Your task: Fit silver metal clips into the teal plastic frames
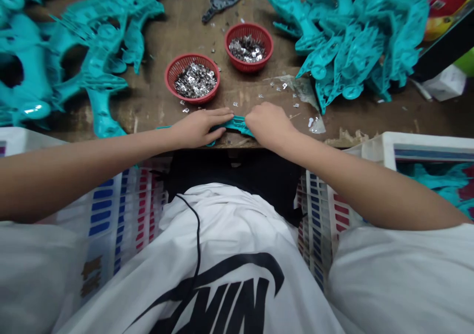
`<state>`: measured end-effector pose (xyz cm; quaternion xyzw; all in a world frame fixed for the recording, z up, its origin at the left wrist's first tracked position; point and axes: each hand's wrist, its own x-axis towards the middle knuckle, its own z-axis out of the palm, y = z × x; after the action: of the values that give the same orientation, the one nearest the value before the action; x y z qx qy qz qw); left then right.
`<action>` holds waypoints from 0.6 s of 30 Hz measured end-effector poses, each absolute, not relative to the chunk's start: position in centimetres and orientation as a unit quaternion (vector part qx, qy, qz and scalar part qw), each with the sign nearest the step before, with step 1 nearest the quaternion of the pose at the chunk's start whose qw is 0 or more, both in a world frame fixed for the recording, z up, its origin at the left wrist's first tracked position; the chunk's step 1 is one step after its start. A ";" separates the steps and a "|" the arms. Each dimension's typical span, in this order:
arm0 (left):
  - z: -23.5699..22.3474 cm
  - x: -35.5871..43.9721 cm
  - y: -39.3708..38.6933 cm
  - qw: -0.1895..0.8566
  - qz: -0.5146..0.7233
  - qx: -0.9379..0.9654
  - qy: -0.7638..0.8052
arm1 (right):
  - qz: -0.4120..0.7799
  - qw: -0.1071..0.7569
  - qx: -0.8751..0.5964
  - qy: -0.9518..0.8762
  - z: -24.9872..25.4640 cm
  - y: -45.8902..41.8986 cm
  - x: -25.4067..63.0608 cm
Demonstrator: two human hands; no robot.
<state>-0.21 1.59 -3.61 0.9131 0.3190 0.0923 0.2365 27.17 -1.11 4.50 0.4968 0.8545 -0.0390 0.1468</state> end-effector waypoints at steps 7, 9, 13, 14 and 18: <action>-3.3 -0.3 1.6 0.238 0.076 0.916 0.313 | -0.160 -0.166 0.560 0.796 3.6 1.4 30.4; -3.5 -0.4 1.8 0.236 0.075 0.918 0.308 | -0.203 -0.215 0.549 0.782 2.6 0.9 29.7; -3.9 -0.4 2.2 0.229 0.075 0.923 0.301 | -0.221 -0.188 0.541 0.789 1.9 -0.2 28.4; -4.0 -0.4 2.3 0.225 0.072 0.925 0.299 | -0.216 -0.171 0.538 0.797 2.0 -0.2 28.3; -4.3 -0.4 2.3 0.209 0.084 0.930 0.291 | -0.180 -0.129 0.524 0.823 2.5 1.1 29.5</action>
<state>-0.42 2.29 -4.34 0.9298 0.2914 0.0837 0.2086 29.50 1.06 2.48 0.5235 0.8227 -0.1800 -0.1293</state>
